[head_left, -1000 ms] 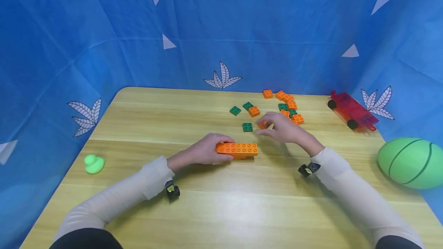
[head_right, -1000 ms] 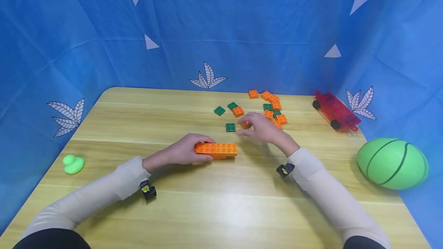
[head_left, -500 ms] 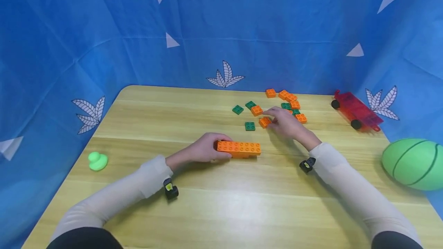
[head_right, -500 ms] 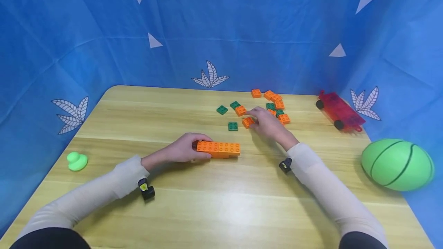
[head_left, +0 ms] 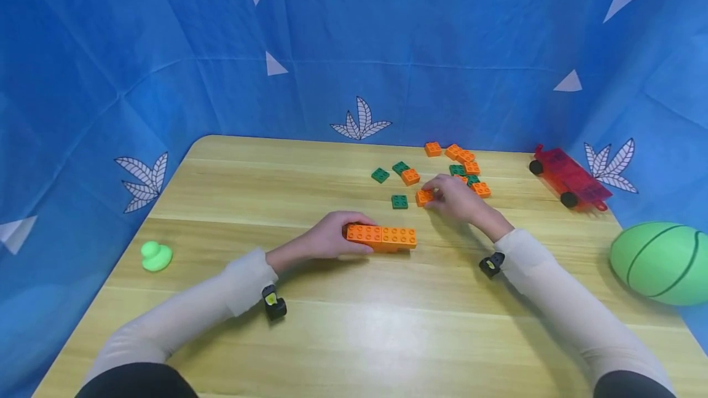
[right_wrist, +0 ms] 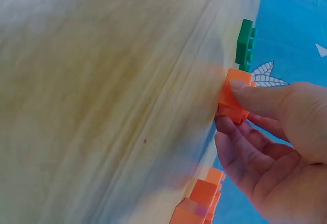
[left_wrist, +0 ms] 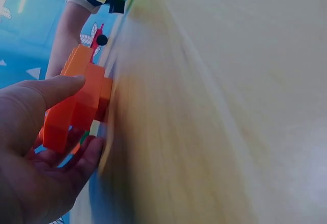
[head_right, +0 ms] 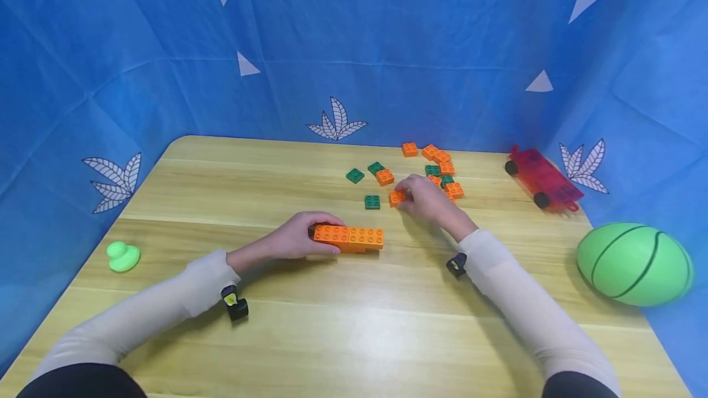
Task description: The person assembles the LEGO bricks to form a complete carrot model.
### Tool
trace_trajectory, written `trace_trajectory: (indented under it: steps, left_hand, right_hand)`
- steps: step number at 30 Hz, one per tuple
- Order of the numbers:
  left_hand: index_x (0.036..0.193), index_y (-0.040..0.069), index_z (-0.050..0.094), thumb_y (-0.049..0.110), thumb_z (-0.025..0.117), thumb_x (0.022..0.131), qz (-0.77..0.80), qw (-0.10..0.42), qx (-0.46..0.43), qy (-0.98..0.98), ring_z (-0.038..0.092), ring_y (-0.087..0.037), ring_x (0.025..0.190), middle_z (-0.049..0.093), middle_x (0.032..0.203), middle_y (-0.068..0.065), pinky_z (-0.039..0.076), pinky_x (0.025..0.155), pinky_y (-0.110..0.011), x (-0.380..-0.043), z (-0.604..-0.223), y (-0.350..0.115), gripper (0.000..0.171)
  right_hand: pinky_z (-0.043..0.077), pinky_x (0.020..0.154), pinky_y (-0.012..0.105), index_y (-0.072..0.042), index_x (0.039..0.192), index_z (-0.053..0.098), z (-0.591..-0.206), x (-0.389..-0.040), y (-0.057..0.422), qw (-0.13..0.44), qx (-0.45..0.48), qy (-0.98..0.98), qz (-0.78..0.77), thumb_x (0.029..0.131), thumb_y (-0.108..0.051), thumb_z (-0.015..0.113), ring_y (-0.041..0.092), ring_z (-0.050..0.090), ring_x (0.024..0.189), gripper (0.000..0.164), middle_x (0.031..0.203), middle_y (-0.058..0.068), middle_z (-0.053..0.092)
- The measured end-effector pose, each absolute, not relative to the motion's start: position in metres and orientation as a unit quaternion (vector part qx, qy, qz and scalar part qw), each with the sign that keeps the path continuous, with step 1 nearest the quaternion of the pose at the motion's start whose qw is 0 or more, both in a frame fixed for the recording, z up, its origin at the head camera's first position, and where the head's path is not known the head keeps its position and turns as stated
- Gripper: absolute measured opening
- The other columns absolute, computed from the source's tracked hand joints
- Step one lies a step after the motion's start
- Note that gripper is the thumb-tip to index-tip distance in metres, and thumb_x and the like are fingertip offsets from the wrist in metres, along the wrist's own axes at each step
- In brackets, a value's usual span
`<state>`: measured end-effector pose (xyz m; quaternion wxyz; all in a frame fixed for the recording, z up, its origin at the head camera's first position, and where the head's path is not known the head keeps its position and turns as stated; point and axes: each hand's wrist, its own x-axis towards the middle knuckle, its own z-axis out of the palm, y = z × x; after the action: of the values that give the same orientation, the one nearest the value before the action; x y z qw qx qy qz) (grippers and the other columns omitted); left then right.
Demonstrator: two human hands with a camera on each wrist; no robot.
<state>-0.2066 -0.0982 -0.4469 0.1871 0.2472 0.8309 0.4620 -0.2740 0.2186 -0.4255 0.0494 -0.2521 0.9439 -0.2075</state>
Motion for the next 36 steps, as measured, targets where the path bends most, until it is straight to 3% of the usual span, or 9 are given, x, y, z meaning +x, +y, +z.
trace_trajectory:
  steps: [7, 17, 26, 36]
  left_hand:
    - [0.127, 0.015, 0.07, 0.022, 0.084, 0.086, 0.492, 0.202, 0.228, 0.815, 0.059, -0.018, 0.094, 0.069, 0.121, -0.006, 0.054, 0.079, -0.024, -0.206, -0.451, -0.108, 0.043]
    - [0.123, 0.015, 0.072, 0.023, 0.084, 0.087, 0.503, 0.188, 0.237, 0.81, 0.061, -0.017, 0.092, 0.072, 0.116, -0.005, 0.056, 0.08, -0.025, -0.208, -0.455, -0.106, 0.039]
    - [0.122, 0.014, 0.073, 0.022, 0.082, 0.089, 0.497, 0.182, 0.248, 0.811, 0.058, -0.017, 0.087, 0.073, 0.112, -0.003, 0.05, 0.076, -0.022, -0.209, -0.455, -0.108, 0.035]
    - [0.114, 0.014, 0.075, 0.021, 0.082, 0.089, 0.501, 0.18, 0.261, 0.805, 0.056, -0.015, 0.079, 0.073, 0.101, -0.002, 0.047, 0.071, -0.02, -0.21, -0.457, -0.108, 0.027]
  right_hand:
    - [0.058, 0.08, 0.043, -0.001, 0.124, 0.071, -0.415, -0.26, 0.209, 0.046, -0.261, 0.941, -0.209, 0.092, -0.017, 0.078, 0.027, 0.067, 0.094, 0.037, 0.106, 0.014, 0.068]
    - [0.059, 0.074, 0.03, -0.009, 0.121, 0.075, -0.381, -0.225, 0.16, 0.046, -0.354, 0.888, -0.291, 0.089, -0.025, 0.082, 0.026, 0.067, 0.093, 0.037, 0.103, 0.003, 0.072]
    - [0.061, 0.075, 0.039, -0.013, 0.113, 0.079, -0.382, -0.215, 0.133, 0.049, -0.41, 0.865, -0.287, 0.087, -0.024, 0.084, 0.023, 0.064, 0.089, 0.029, 0.093, -0.001, 0.068]
    - [0.06, 0.076, 0.037, -0.011, 0.114, 0.079, -0.388, -0.214, 0.121, 0.055, -0.425, 0.861, -0.274, 0.087, -0.021, 0.083, 0.023, 0.065, 0.09, 0.029, 0.093, 0.001, 0.068]
